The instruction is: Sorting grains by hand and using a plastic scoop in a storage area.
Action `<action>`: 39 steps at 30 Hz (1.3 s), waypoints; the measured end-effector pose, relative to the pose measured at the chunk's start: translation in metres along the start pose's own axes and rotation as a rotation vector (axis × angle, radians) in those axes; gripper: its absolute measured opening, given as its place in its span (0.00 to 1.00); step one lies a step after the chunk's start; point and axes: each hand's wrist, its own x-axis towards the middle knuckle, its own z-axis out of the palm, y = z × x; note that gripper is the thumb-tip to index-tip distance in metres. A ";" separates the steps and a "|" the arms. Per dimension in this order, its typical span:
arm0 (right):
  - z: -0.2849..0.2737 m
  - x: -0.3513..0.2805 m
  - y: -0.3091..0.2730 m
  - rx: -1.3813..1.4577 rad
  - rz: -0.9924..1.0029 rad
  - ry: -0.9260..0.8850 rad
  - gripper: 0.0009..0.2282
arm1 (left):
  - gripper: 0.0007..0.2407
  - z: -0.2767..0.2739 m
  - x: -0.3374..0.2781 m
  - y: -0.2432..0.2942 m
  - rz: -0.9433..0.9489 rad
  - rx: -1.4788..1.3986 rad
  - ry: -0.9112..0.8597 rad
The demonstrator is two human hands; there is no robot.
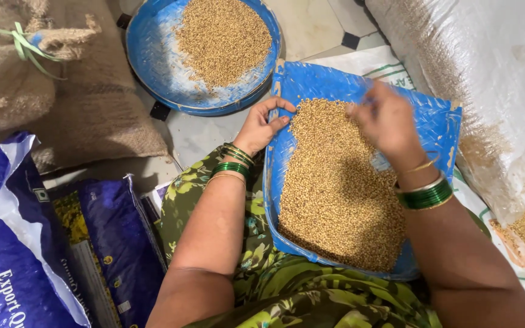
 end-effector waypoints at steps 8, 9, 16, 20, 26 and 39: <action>0.050 -0.044 0.017 -0.078 -0.251 -0.469 0.05 | 0.05 0.002 -0.001 0.003 -0.069 0.050 0.007; 0.049 -0.045 0.015 -0.077 -0.250 -0.466 0.05 | 0.05 0.001 -0.001 0.000 -0.068 0.052 0.005; 0.060 -0.042 0.038 -0.034 -0.254 -0.390 0.03 | 0.05 -0.002 -0.002 -0.006 -0.166 0.014 0.024; 0.045 -0.037 0.033 0.018 -0.158 -0.314 0.01 | 0.05 -0.001 -0.001 -0.002 -0.144 0.019 0.013; 0.045 -0.043 0.029 0.044 -0.221 -0.242 0.03 | 0.06 -0.004 -0.001 -0.010 -0.061 0.047 -0.002; 0.037 -0.078 -0.019 0.207 -0.403 -0.788 0.06 | 0.04 -0.001 -0.001 -0.001 -0.024 0.075 -0.035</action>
